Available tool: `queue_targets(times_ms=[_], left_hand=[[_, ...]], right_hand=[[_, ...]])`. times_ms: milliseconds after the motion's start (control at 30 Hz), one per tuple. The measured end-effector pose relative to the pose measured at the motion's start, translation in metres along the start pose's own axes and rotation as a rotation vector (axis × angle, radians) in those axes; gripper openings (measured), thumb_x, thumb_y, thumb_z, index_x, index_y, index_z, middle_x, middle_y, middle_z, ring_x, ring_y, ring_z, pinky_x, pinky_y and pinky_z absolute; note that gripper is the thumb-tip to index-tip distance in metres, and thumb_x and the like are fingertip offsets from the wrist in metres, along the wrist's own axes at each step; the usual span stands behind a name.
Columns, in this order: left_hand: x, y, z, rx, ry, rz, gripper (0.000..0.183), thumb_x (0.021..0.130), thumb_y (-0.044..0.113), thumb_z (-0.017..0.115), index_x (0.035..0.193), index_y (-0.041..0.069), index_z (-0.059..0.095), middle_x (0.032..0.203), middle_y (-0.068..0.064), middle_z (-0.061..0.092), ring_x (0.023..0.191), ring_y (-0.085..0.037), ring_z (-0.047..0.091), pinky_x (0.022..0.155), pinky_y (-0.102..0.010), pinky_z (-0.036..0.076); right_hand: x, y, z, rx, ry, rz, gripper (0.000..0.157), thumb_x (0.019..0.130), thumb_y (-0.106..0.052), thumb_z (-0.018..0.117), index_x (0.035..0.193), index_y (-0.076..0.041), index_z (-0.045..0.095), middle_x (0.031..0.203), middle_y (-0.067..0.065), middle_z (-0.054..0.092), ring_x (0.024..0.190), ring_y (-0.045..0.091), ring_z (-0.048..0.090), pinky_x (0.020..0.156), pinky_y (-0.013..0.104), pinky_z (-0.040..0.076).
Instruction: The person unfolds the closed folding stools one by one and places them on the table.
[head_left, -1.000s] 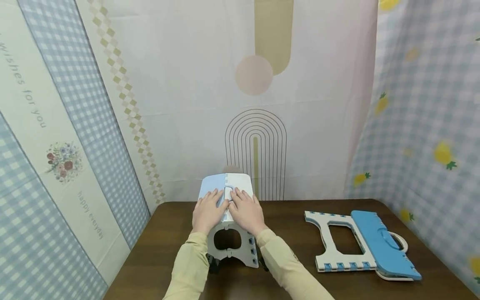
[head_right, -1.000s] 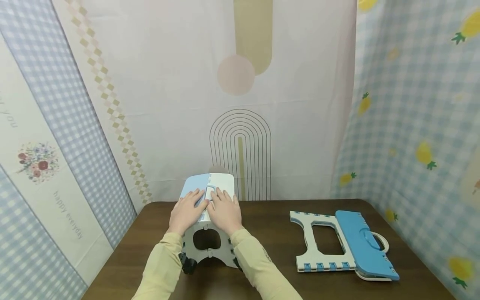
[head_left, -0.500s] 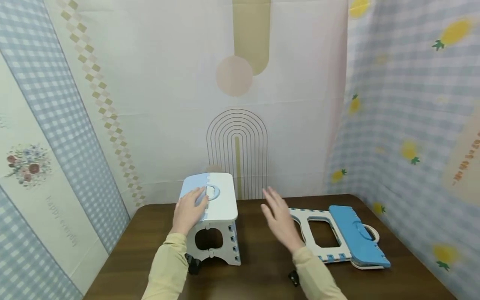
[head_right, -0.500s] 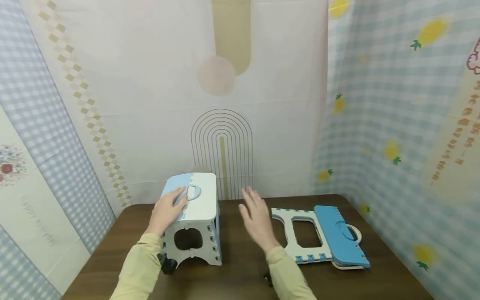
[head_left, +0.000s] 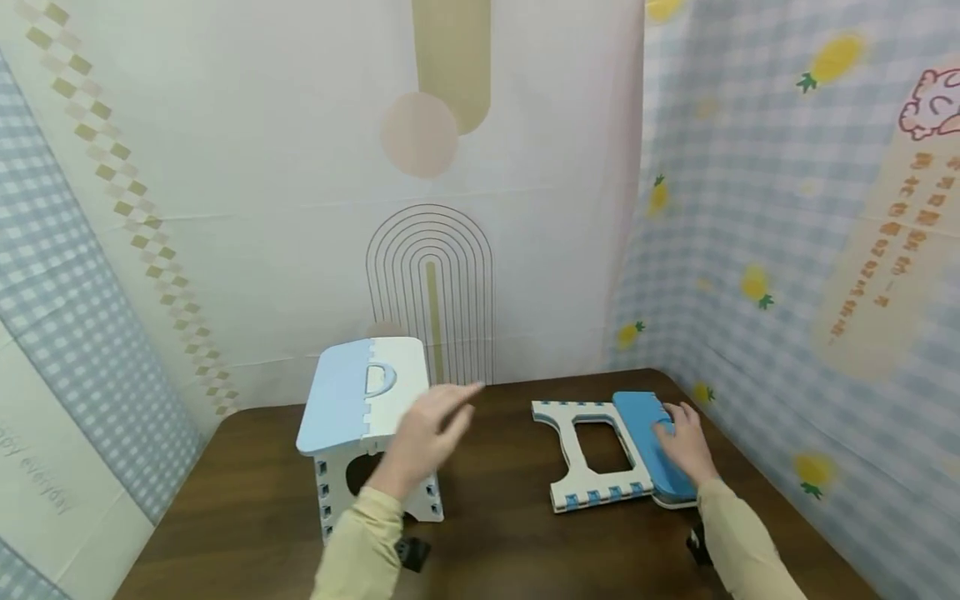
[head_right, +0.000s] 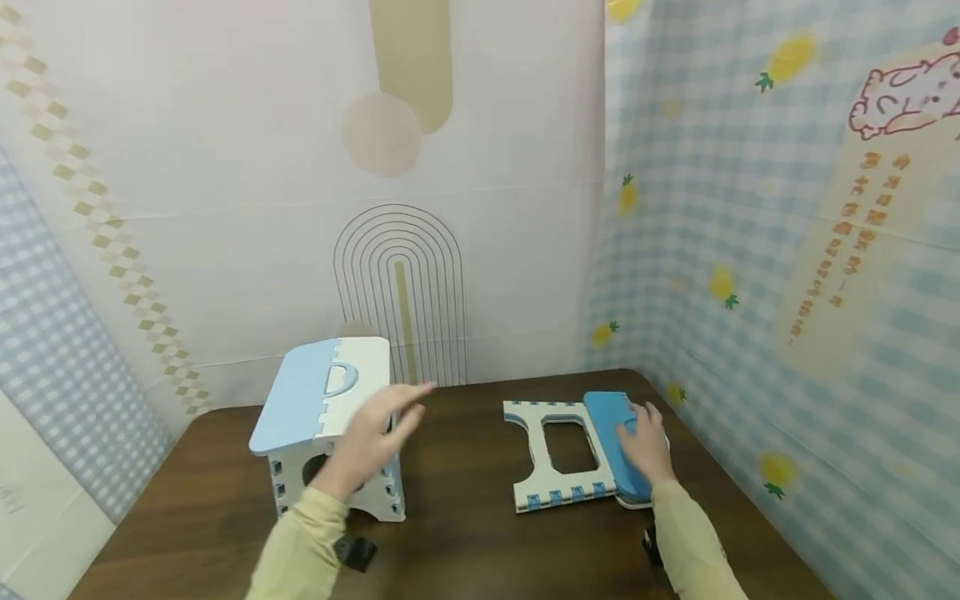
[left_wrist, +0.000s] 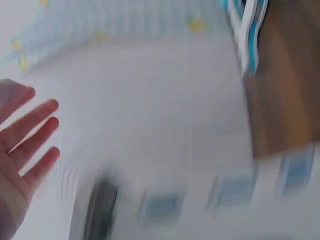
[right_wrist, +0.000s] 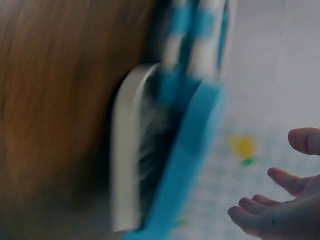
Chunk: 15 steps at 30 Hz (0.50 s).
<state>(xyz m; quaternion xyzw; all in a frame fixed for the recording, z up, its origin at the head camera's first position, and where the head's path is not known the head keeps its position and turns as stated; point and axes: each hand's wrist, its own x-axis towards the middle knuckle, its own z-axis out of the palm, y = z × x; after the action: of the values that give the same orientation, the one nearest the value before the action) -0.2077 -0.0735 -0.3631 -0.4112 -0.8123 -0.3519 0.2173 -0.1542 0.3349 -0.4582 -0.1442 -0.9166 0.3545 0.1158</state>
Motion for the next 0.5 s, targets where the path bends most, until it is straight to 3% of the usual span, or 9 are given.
queue_targets(times_ms=[100,233,400,500], left_hand=[[0.004,0.017,0.046,-0.009,-0.175,-0.002,0.042,0.098,0.025,0.056,0.14,0.024,0.052,0.136,-0.001,0.06,0.127,-0.02,0.055,0.11,-0.043,0.042],[0.001,0.022,0.108,-0.027,-0.369,-0.078,0.05,0.097,0.035,0.055,0.146,0.027,0.045,0.145,-0.002,0.051,0.136,-0.024,0.046,0.113,-0.05,0.036],[-0.006,0.022,0.169,-0.13,-0.476,-0.213,0.058,0.094,0.035,0.059,0.149,0.026,0.04,0.153,-0.011,0.039,0.142,-0.033,0.034,0.113,-0.058,0.031],[-0.008,0.026,0.193,-0.174,-0.508,-0.246,0.06,0.094,0.028,0.061,0.149,0.024,0.039,0.157,-0.011,0.033,0.145,-0.036,0.028,0.113,-0.061,0.028]], right_hand=[[0.009,0.027,-0.012,0.113,-0.054,0.158,0.066,0.103,-0.029,0.034,0.151,0.01,0.01,0.153,0.04,-0.003,0.136,0.057,0.019,0.106,0.066,0.03],[0.017,0.051,-0.02,0.374,-0.101,0.325,0.071,0.104,-0.035,0.029,0.152,0.008,-0.002,0.155,0.036,-0.006,0.143,0.053,0.008,0.115,0.063,0.021],[0.02,0.068,-0.022,0.622,-0.111,0.418,0.075,0.103,-0.032,0.03,0.151,0.006,-0.014,0.157,0.031,-0.017,0.147,0.048,-0.004,0.12,0.058,0.013],[0.02,0.072,-0.022,0.655,-0.092,0.438,0.079,0.103,-0.031,0.032,0.149,0.003,-0.021,0.156,0.031,-0.02,0.147,0.048,0.001,0.12,0.057,0.015]])
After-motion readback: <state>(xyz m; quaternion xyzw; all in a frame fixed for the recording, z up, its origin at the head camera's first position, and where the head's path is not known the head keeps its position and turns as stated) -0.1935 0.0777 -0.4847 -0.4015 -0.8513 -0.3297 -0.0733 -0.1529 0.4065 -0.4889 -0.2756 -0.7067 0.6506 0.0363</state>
